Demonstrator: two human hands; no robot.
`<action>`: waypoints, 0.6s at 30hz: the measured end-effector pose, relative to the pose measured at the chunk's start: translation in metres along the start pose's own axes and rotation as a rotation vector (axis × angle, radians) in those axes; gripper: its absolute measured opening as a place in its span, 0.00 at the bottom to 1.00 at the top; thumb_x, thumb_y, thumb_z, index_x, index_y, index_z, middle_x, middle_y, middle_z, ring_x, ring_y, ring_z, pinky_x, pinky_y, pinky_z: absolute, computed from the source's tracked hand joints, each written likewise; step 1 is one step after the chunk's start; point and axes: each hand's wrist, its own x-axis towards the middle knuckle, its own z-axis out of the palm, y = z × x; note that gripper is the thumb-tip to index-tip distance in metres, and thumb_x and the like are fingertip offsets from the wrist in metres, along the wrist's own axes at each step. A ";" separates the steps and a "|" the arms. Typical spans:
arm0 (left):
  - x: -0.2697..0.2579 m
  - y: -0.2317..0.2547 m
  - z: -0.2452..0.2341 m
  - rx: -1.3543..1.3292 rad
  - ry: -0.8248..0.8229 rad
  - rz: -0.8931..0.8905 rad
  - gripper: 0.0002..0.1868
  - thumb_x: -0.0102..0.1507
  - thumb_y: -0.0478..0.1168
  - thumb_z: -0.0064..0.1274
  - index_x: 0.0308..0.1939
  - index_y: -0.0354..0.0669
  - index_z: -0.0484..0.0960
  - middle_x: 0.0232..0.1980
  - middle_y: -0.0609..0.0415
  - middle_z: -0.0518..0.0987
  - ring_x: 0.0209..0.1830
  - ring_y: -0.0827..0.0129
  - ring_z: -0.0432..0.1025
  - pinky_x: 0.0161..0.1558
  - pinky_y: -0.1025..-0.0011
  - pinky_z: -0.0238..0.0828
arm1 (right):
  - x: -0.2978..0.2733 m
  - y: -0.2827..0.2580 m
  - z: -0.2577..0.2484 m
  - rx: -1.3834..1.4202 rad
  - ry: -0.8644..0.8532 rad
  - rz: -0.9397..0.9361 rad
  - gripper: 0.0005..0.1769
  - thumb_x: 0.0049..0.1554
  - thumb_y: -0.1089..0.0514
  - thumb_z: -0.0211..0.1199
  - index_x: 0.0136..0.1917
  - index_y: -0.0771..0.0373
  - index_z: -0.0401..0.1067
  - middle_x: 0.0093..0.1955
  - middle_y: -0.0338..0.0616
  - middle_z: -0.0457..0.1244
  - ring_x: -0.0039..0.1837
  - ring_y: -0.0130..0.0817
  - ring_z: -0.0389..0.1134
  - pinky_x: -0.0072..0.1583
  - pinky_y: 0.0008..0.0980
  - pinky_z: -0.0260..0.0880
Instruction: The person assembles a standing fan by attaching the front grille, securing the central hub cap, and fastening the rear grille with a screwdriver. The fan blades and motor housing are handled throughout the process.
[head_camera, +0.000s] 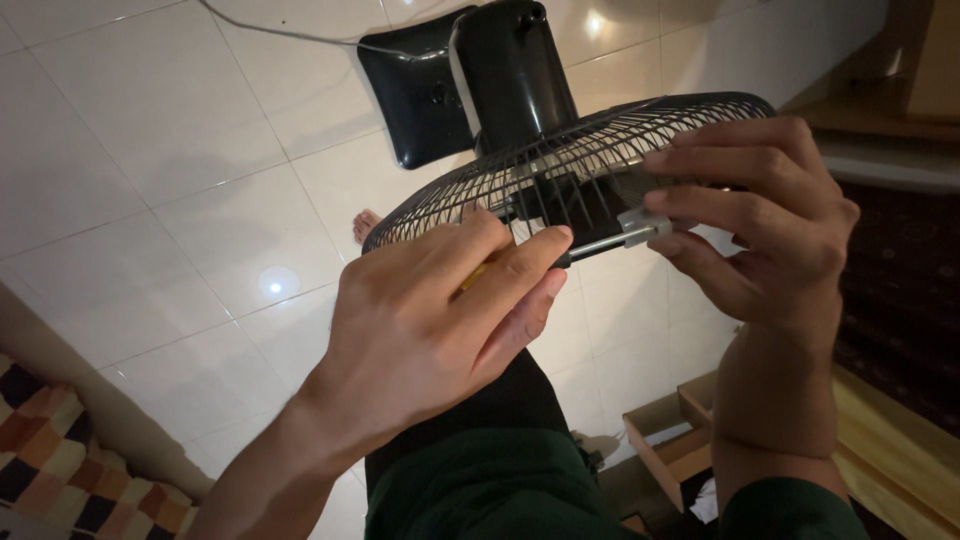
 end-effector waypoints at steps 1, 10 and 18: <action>0.000 0.000 0.000 0.004 -0.002 0.003 0.13 0.69 0.41 0.64 0.55 0.43 0.83 0.36 0.59 0.73 0.27 0.78 0.68 0.27 0.75 0.62 | 0.000 0.000 0.000 -0.001 0.000 -0.002 0.13 0.49 0.57 0.76 0.45 0.61 0.77 0.50 0.47 0.70 0.58 0.45 0.70 0.54 0.39 0.74; 0.000 -0.001 -0.001 -0.024 -0.014 -0.005 0.13 0.70 0.42 0.64 0.55 0.43 0.82 0.37 0.59 0.73 0.29 0.77 0.69 0.28 0.75 0.64 | 0.000 0.000 0.000 0.007 0.003 0.001 0.13 0.49 0.56 0.76 0.45 0.60 0.78 0.50 0.47 0.70 0.58 0.45 0.71 0.55 0.38 0.73; 0.007 0.007 -0.015 -0.108 -0.138 -0.165 0.15 0.68 0.47 0.60 0.51 0.40 0.79 0.38 0.57 0.78 0.30 0.69 0.75 0.28 0.68 0.67 | 0.000 -0.007 -0.002 -0.005 -0.039 0.039 0.12 0.50 0.58 0.76 0.47 0.61 0.79 0.52 0.46 0.71 0.60 0.44 0.70 0.60 0.41 0.72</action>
